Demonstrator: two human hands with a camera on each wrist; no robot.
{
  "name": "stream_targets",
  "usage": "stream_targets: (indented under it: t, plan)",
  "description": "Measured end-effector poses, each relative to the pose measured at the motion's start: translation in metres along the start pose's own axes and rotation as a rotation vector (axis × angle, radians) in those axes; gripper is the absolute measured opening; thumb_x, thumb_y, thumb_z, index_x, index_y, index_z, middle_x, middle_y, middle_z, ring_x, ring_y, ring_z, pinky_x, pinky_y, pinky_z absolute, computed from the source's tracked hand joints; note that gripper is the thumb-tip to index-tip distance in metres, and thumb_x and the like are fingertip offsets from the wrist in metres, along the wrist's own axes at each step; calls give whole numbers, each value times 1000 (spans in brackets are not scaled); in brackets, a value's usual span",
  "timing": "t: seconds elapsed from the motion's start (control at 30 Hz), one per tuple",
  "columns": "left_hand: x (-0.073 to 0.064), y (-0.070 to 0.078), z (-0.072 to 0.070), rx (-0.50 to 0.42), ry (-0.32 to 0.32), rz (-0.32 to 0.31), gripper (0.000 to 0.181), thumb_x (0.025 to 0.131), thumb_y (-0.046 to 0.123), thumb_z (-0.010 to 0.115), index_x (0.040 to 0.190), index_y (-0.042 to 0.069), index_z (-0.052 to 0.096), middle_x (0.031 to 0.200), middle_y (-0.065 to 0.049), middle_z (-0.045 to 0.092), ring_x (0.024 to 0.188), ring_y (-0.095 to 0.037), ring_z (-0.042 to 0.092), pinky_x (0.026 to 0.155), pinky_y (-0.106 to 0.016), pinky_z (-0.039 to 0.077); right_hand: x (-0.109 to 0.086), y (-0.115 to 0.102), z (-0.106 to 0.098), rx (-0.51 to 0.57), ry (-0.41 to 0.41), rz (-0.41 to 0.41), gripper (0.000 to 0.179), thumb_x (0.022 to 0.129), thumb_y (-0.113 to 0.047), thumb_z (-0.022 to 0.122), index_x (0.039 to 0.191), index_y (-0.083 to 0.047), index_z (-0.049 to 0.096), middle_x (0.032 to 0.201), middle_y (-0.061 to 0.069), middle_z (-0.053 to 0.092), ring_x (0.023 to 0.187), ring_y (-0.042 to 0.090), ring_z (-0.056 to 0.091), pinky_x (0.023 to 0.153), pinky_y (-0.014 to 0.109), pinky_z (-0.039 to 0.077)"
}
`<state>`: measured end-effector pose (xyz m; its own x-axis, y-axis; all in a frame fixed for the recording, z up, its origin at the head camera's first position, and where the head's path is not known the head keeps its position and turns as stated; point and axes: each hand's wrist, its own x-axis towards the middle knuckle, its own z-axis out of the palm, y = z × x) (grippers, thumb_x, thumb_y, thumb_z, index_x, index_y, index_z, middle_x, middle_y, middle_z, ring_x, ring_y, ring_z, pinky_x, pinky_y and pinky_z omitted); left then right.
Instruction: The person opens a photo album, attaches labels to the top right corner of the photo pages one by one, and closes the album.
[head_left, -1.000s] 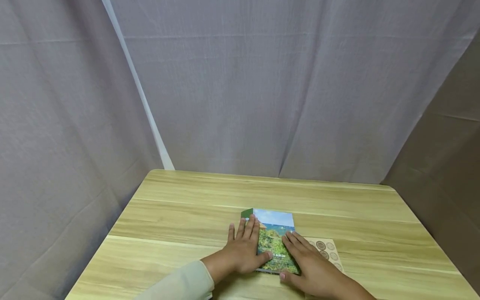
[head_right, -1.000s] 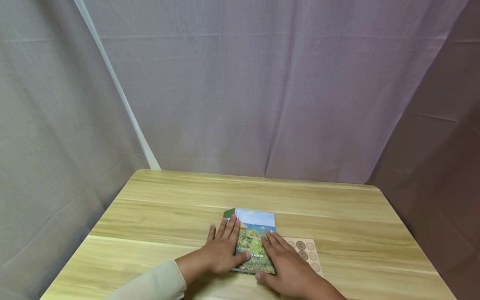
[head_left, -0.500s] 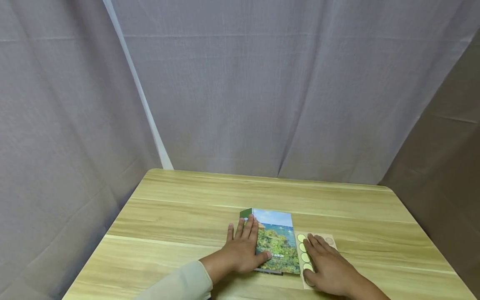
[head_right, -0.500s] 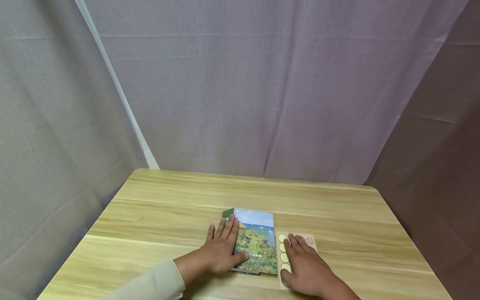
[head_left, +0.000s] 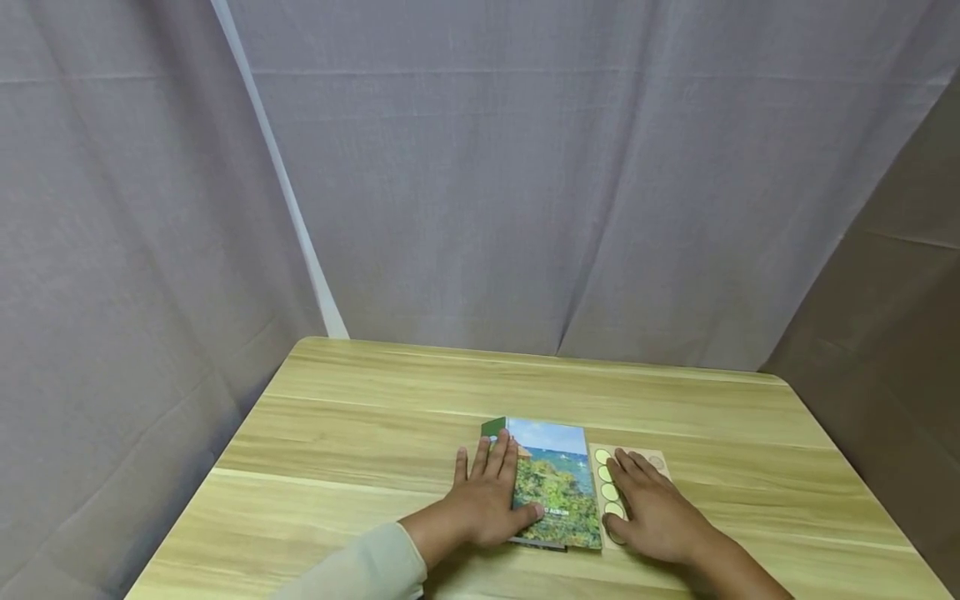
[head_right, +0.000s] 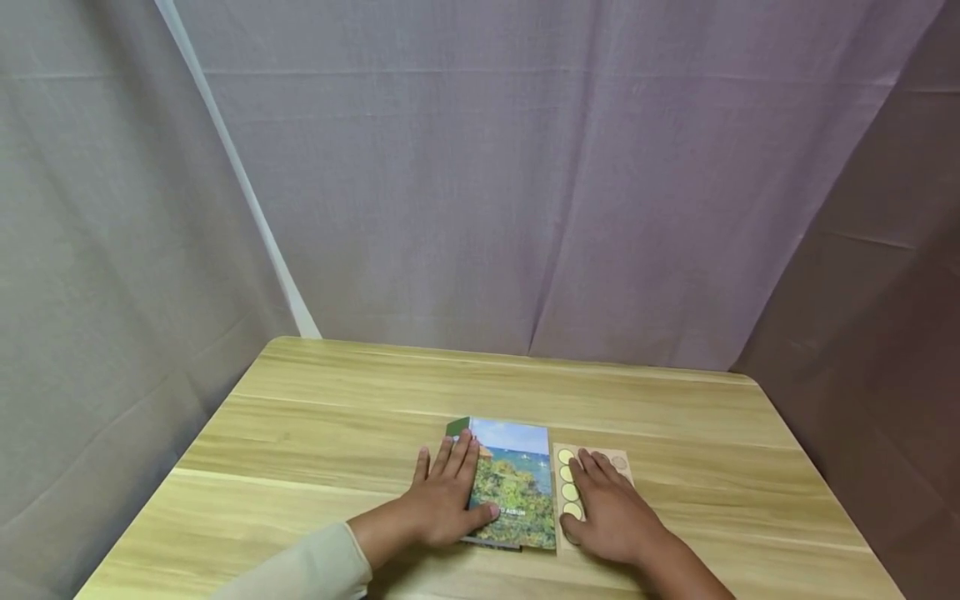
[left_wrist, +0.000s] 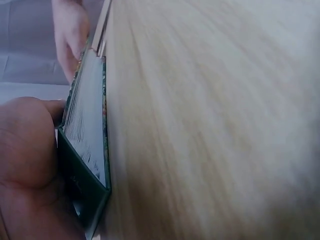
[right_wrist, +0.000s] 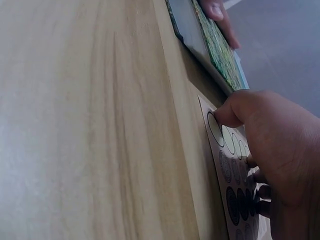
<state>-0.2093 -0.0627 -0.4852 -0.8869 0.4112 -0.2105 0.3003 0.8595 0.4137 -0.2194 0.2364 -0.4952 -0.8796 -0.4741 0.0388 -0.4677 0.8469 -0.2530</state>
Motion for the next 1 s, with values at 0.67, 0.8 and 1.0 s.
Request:
stream_targets:
  t: [0.67,0.8,1.0]
  plan:
    - [-20,-39,-12,-182,85,66,100,99,72,39,162,18,-16,169,-16,-13,154,-37,-8,117,-66,-9,-9,-7,-1,8,153,35,75,94,-42,71,148,4,48,156,28,38,147,49,25,112,68,22]
    - [-24,-46,-13,-201,111,67,98,101,70,36,163,15,-15,169,-15,-13,154,-37,-10,116,-66,-9,-9,-7,-1,-14,174,38,74,94,-44,71,148,3,49,155,28,39,146,48,26,112,67,24]
    - [-31,-56,-21,-256,187,69,83,107,61,30,163,19,-12,169,-14,-10,153,-40,-10,116,-68,-6,-9,-9,-7,-38,216,39,77,94,-49,70,149,1,49,153,28,42,144,49,30,111,67,25]
